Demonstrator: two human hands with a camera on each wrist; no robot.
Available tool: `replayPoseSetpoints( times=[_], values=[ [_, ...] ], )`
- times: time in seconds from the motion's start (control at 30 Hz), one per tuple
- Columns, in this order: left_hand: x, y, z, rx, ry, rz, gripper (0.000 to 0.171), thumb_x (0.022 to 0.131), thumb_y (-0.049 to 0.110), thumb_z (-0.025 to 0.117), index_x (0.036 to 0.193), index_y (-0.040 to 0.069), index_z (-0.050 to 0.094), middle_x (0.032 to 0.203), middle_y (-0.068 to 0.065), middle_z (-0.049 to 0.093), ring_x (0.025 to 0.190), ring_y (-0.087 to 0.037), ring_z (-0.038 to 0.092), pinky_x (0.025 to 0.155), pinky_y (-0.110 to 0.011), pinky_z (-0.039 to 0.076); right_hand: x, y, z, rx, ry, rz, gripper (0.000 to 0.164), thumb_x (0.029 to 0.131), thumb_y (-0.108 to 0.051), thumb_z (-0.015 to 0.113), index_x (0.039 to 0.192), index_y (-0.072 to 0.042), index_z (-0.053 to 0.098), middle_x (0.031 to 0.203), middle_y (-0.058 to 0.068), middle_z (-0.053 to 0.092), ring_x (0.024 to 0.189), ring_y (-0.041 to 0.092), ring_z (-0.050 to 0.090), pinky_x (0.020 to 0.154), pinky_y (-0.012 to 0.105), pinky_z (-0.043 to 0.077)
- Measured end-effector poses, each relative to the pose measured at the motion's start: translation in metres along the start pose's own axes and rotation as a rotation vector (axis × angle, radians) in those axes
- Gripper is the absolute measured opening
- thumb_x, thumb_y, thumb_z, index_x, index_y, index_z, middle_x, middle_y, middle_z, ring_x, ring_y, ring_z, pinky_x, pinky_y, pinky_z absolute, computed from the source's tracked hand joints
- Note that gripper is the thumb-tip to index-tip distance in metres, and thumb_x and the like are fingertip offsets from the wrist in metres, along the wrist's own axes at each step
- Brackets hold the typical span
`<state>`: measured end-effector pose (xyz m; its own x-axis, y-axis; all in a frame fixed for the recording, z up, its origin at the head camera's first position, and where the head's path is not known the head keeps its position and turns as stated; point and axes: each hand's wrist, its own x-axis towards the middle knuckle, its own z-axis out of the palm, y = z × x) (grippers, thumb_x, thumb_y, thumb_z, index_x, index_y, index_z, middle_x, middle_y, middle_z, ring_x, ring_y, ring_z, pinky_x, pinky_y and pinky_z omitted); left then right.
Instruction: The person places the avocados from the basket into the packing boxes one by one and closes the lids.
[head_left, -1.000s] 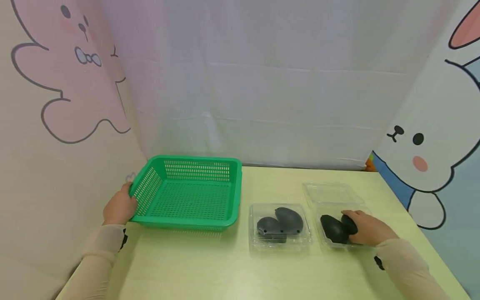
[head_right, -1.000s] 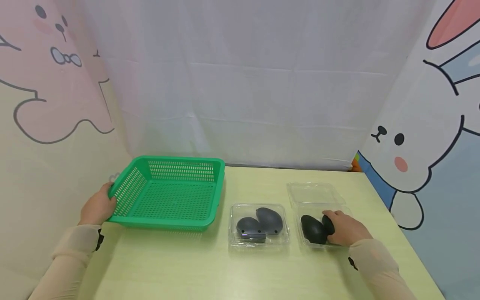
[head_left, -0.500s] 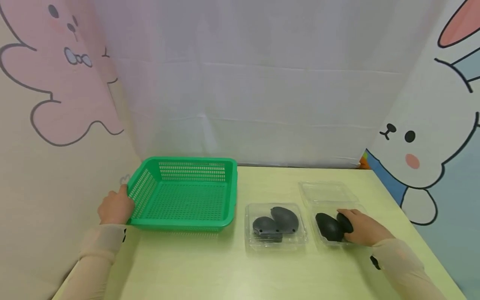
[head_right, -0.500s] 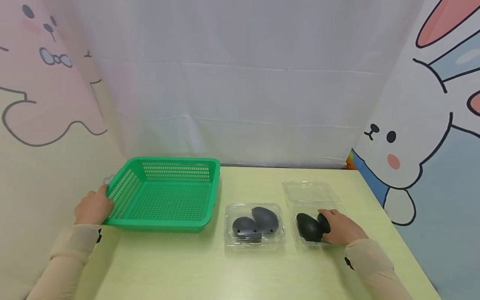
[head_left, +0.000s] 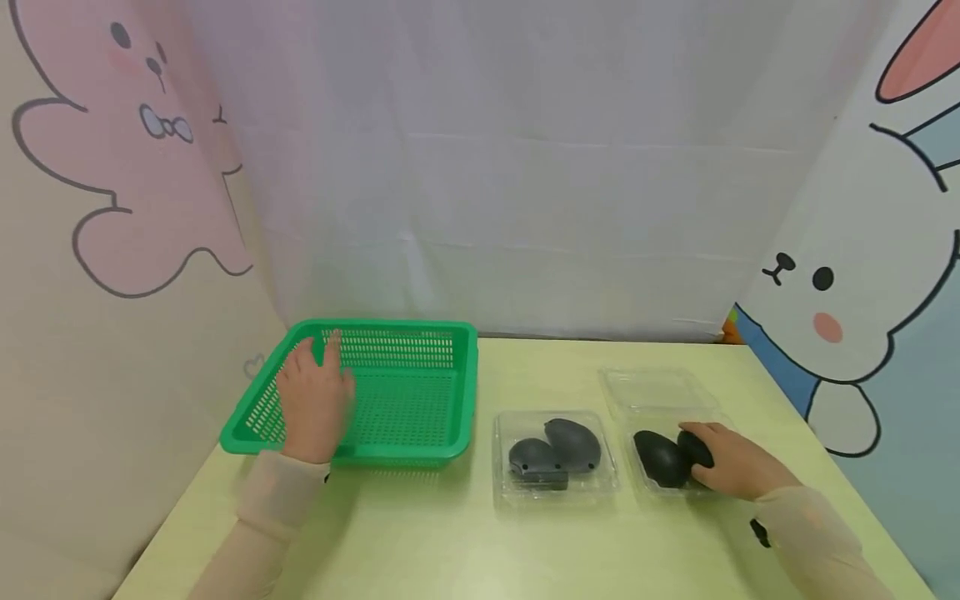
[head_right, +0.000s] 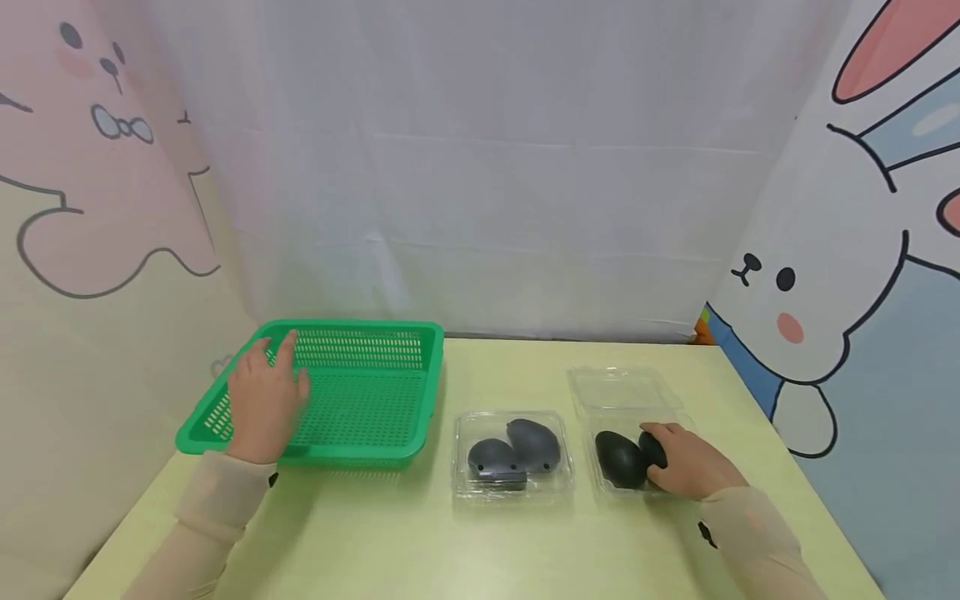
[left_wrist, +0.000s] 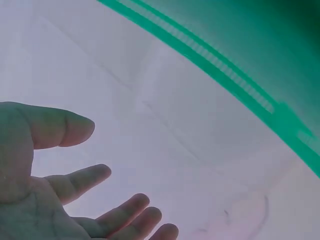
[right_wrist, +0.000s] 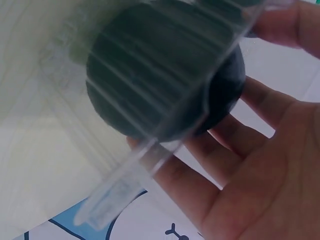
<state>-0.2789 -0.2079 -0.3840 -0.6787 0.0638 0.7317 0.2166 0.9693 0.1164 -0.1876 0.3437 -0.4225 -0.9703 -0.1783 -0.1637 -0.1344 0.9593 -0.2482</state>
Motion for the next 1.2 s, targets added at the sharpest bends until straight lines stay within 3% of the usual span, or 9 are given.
replayPoseSetpoints(
  times=[0.2, 0.47, 0.7, 0.97, 1.2],
  values=[
    [-0.008, 0.051, 0.003, -0.064, 0.062, 0.116, 0.056, 0.077, 0.010, 0.077, 0.130, 0.003, 0.059, 0.118, -0.033, 0.055, 0.101, -0.048, 0.054, 0.073, -0.056, 0.047, -0.001, 0.002, -0.002, 0.005, 0.031, -0.020, 0.061, 0.084, -0.022, 0.067, 0.137, 0.002, 0.049, 0.131, 0.034, 0.049, 0.112, 0.051, 0.052, 0.084, 0.060, 0.045],
    [-0.020, 0.109, -0.002, -0.145, 0.019, 0.159, 0.055, 0.080, 0.015, 0.075, 0.132, 0.010, 0.058, 0.123, -0.027, 0.054, 0.110, -0.043, 0.051, 0.081, -0.053, 0.046, -0.002, 0.004, -0.007, -0.009, 0.074, -0.035, 0.060, 0.085, -0.025, 0.068, 0.136, 0.001, 0.050, 0.132, 0.033, 0.049, 0.115, 0.053, 0.049, 0.085, 0.062, 0.043],
    [-0.026, 0.141, 0.002, -0.163, 0.010, 0.220, 0.056, 0.081, 0.019, 0.074, 0.134, 0.011, 0.058, 0.126, -0.022, 0.055, 0.111, -0.041, 0.052, 0.086, -0.051, 0.046, -0.002, 0.004, -0.017, -0.038, 0.131, -0.051, 0.060, 0.086, -0.025, 0.069, 0.137, 0.000, 0.049, 0.132, 0.032, 0.049, 0.115, 0.052, 0.049, 0.086, 0.062, 0.043],
    [-0.036, 0.180, 0.001, -0.216, -0.062, 0.266, 0.058, 0.084, 0.022, 0.072, 0.138, 0.012, 0.054, 0.137, -0.013, 0.053, 0.118, -0.039, 0.051, 0.091, -0.051, 0.045, -0.006, 0.006, -0.021, -0.073, 0.155, -0.042, 0.063, 0.087, -0.028, 0.069, 0.139, -0.002, 0.048, 0.134, 0.030, 0.049, 0.119, 0.051, 0.046, 0.090, 0.063, 0.040],
    [-0.041, 0.209, 0.002, -0.244, -0.137, 0.321, 0.054, 0.086, 0.025, 0.069, 0.137, 0.013, 0.055, 0.137, -0.009, 0.054, 0.119, -0.034, 0.051, 0.092, -0.046, 0.045, -0.005, 0.012, -0.025, -0.095, 0.215, -0.058, 0.063, 0.088, -0.029, 0.068, 0.139, 0.000, 0.047, 0.135, 0.030, 0.049, 0.121, 0.051, 0.044, 0.095, 0.064, 0.036]
  ],
)
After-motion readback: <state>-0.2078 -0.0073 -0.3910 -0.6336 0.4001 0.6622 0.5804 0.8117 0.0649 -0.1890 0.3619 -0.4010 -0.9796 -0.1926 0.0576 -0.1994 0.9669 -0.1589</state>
